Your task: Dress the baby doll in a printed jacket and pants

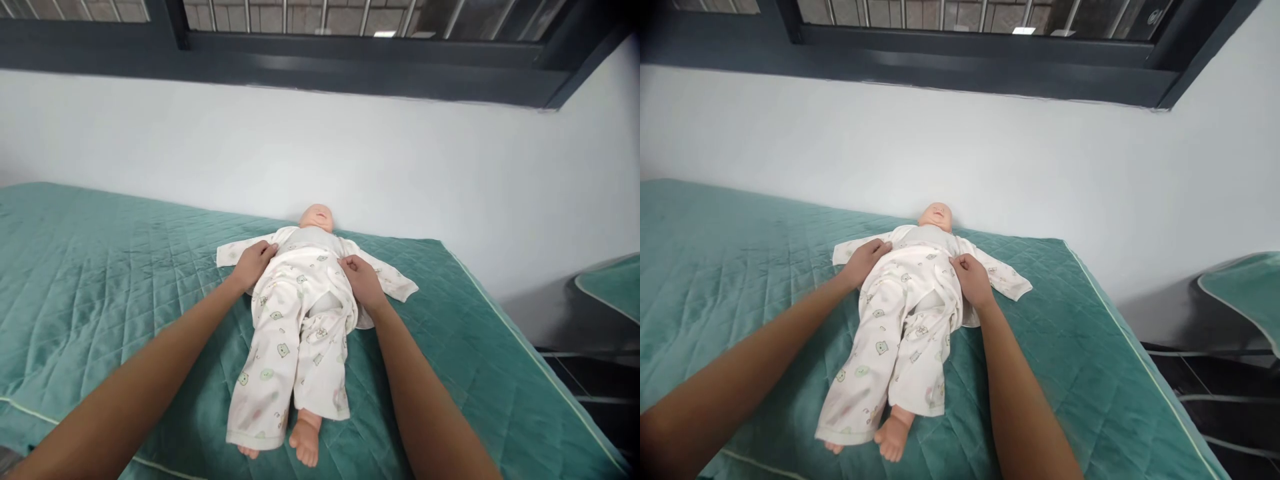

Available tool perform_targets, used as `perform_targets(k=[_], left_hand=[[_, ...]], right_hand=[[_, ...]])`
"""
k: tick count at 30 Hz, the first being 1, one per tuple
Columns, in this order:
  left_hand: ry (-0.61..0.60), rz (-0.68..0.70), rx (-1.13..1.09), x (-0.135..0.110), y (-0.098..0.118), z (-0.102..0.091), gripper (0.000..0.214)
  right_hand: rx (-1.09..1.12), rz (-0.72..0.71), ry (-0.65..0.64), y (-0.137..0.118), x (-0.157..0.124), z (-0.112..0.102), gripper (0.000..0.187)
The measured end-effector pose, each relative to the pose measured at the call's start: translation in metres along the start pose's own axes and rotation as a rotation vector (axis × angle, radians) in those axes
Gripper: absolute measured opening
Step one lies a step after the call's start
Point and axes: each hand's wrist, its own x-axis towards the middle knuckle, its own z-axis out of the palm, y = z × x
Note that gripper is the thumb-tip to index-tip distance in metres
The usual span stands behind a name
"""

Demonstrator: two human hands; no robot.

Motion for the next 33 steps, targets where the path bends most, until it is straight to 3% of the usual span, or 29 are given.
perform_targets(k=[3, 6, 9, 12, 14, 17, 22, 25, 28, 31, 33], left_hand=[[0.103, -0.025, 0.046, -0.012, -0.008, 0.009, 0.017], [0.096, -0.063, 0.107, -0.023, -0.013, 0.010, 0.014], [0.094, -0.129, 0.088, -0.028, -0.010, 0.001, 0.012], [0.139, -0.280, -0.172, -0.031, -0.009, -0.015, 0.025], [0.136, -0.360, -0.319, -0.033, -0.014, -0.026, 0.031], [0.114, -0.391, -0.155, -0.038, -0.028, -0.040, 0.034], [0.097, -0.227, 0.373, -0.050, -0.040, -0.044, 0.033], [0.247, -0.008, 0.454, -0.056, -0.026, -0.041, 0.040], [0.301, 0.088, 0.220, -0.051, -0.001, -0.034, 0.026], [0.126, 0.020, -0.111, -0.032, 0.026, -0.025, 0.024], [0.021, 0.042, -0.193, -0.017, 0.039, -0.018, 0.025]], right_hand=[[0.005, -0.023, -0.020, 0.000, -0.005, 0.004, 0.034], [-0.009, -0.050, -0.006, -0.004, -0.010, 0.004, 0.033], [-0.180, -0.113, 0.159, -0.008, -0.014, -0.003, 0.028], [-0.451, -0.132, 0.351, -0.009, -0.015, -0.012, 0.030], [-0.564, -0.067, 0.334, -0.006, -0.014, -0.016, 0.036], [-0.553, 0.029, 0.229, 0.000, -0.011, -0.022, 0.032], [-0.577, 0.094, 0.271, 0.007, -0.007, -0.056, 0.029], [-0.728, 0.055, 0.356, 0.004, -0.009, -0.069, 0.032], [-0.521, -0.134, 0.337, -0.007, -0.014, -0.050, 0.020], [-0.170, -0.138, 0.151, -0.020, -0.018, -0.016, 0.018], [-0.050, -0.117, 0.066, -0.025, -0.019, 0.000, 0.020]])
